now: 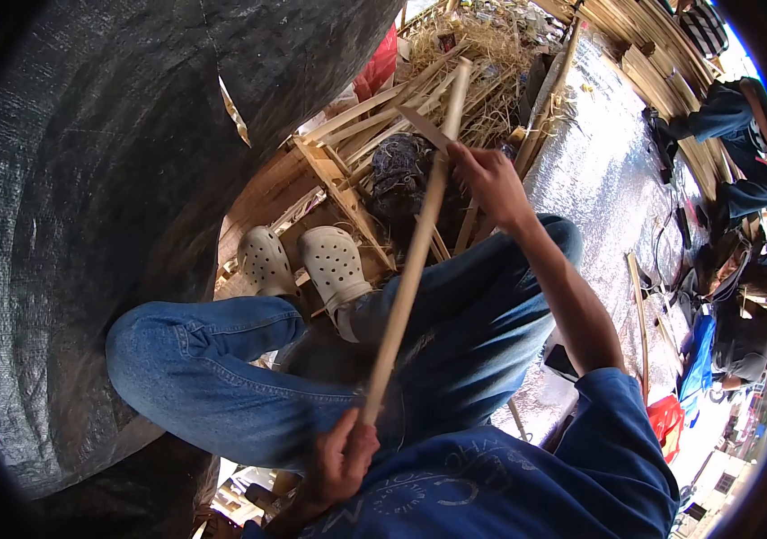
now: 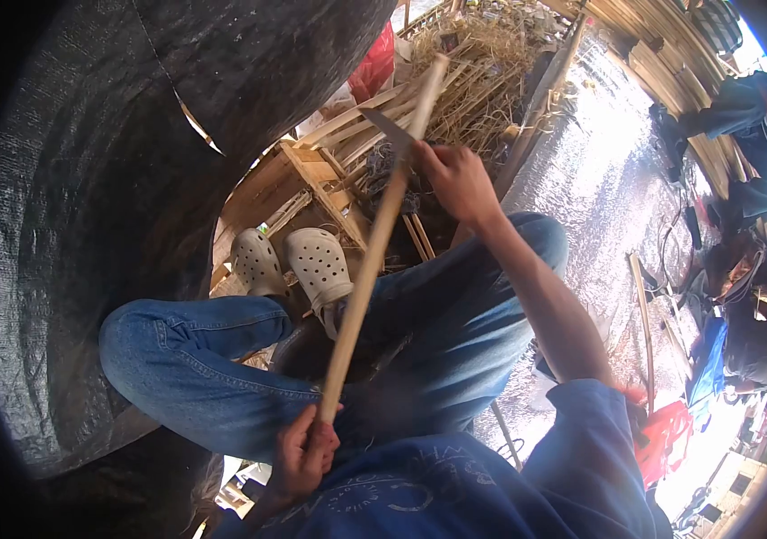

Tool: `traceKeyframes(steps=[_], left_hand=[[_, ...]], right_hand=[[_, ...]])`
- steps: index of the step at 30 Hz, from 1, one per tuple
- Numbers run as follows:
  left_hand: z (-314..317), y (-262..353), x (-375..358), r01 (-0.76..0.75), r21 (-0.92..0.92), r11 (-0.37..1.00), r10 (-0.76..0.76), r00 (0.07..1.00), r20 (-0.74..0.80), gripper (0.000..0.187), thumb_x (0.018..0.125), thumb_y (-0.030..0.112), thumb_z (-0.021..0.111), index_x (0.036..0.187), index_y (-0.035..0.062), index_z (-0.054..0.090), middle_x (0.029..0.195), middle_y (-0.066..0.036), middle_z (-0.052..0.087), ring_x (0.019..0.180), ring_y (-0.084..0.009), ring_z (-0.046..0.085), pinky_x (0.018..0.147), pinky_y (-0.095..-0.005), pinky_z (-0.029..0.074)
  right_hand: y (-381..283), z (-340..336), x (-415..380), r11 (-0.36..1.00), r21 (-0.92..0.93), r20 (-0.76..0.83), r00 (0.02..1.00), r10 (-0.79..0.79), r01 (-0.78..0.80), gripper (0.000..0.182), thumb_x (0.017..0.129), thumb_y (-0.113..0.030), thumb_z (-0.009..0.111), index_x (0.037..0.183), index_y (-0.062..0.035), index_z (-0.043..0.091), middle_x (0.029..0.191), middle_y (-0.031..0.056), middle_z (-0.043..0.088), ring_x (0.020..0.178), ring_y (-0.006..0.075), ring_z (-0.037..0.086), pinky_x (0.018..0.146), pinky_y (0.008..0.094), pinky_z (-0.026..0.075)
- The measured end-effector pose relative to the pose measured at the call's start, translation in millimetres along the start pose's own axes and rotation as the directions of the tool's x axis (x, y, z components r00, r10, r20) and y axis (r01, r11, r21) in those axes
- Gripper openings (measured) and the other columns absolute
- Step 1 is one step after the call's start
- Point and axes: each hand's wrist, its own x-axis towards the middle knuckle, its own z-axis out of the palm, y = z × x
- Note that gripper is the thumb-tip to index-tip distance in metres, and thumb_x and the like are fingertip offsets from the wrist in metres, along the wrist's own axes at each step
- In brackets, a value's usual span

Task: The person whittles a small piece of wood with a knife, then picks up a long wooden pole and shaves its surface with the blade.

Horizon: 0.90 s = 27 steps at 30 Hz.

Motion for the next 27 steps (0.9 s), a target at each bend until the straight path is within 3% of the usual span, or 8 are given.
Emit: traceKeyframes(steps=[2,10,13,16,20,22,25,27], left_hand=[[1,2,1,-0.038,0.028,0.999,0.036,0.998,0.055,0.035,0.099,0.026,0.044,0.121,-0.0013,0.048,0.061,0.001,0.042,0.045,0.0003,0.032,0.040,-0.0170,0.025],[1,3,2,0.097,-0.125,0.987,-0.088,0.993,0.073,0.035,0.099,0.025,0.045,0.123,-0.0006,0.046,0.062,0.001,0.040,0.045,-0.0001,0.030,0.040,-0.0169,0.025],[1,6,5,0.186,-0.229,0.955,-0.165,0.980,0.110,0.033,0.099,0.023,0.044,0.123,0.0002,0.046,0.061,0.002,0.039,0.044,-0.0002,0.028,0.039,-0.0171,0.025],[1,5,10,0.232,-0.298,0.926,-0.198,0.970,0.139,0.033,0.099,0.023,0.044,0.124,0.0012,0.046,0.060,0.002,0.038,0.043,-0.0004,0.027,0.039,-0.0173,0.024],[-2,-1,17,0.240,-0.308,0.921,-0.197,0.966,0.166,0.034,0.099,0.025,0.043,0.124,0.0018,0.046,0.061,0.001,0.039,0.042,-0.0008,0.028,0.038,-0.0172,0.025],[-4,-4,22,0.294,-0.376,0.879,-0.227,0.951,0.211,0.032,0.100,0.025,0.041,0.123,0.0027,0.047,0.064,0.003,0.039,0.046,0.0004,0.032,0.039,-0.0155,0.026],[-3,-6,29,0.255,-0.335,0.907,-0.200,0.961,0.189,0.031,0.101,0.027,0.039,0.121,0.0037,0.045,0.061,0.002,0.038,0.041,-0.0012,0.029,0.037,-0.0168,0.027],[-4,-1,32,0.244,-0.325,0.914,-0.187,0.962,0.199,0.029,0.101,0.026,0.038,0.118,0.0041,0.045,0.062,0.002,0.038,0.041,-0.0012,0.029,0.036,-0.0169,0.027]], right_hand=[[-8,-2,7,0.981,-0.065,0.000,0.983,-0.183,0.183,0.053,0.097,-0.045,0.042,0.080,0.0002,0.065,0.050,0.0069,0.042,0.048,0.0135,0.043,0.049,0.0349,0.035],[21,19,3,0.942,-0.132,0.024,0.951,-0.307,0.308,0.055,0.097,-0.046,0.042,0.078,0.0033,0.059,0.053,0.0069,0.038,0.051,0.0117,0.040,0.050,0.0349,0.036],[11,10,-6,0.993,-0.106,0.096,0.995,-0.041,0.051,0.056,0.098,-0.045,0.039,0.080,0.0035,0.060,0.054,0.0089,0.042,0.050,0.0157,0.045,0.051,0.0359,0.038],[12,10,-5,0.990,-0.142,0.106,0.994,0.036,-0.021,0.059,0.098,-0.046,0.038,0.078,0.0049,0.058,0.056,0.0107,0.045,0.051,0.0187,0.048,0.053,0.0357,0.040],[29,18,3,0.983,-0.154,0.081,0.993,-0.084,0.096,0.061,0.097,-0.049,0.037,0.078,0.0051,0.058,0.057,0.0102,0.047,0.053,0.0187,0.050,0.054,0.0355,0.041],[26,23,5,0.955,-0.293,0.094,0.992,0.083,-0.052,0.062,0.097,-0.051,0.037,0.081,0.0045,0.059,0.057,0.0086,0.048,0.056,0.0156,0.051,0.055,0.0347,0.041],[33,29,15,0.972,-0.188,0.125,0.978,0.166,-0.141,0.061,0.097,-0.051,0.036,0.087,0.0031,0.062,0.058,0.0083,0.049,0.056,0.0160,0.052,0.057,0.0351,0.042],[39,26,22,0.980,-0.179,0.124,0.987,0.106,-0.082,0.061,0.097,-0.052,0.036,0.088,0.0025,0.063,0.058,0.0082,0.050,0.056,0.0159,0.052,0.057,0.0347,0.042]])
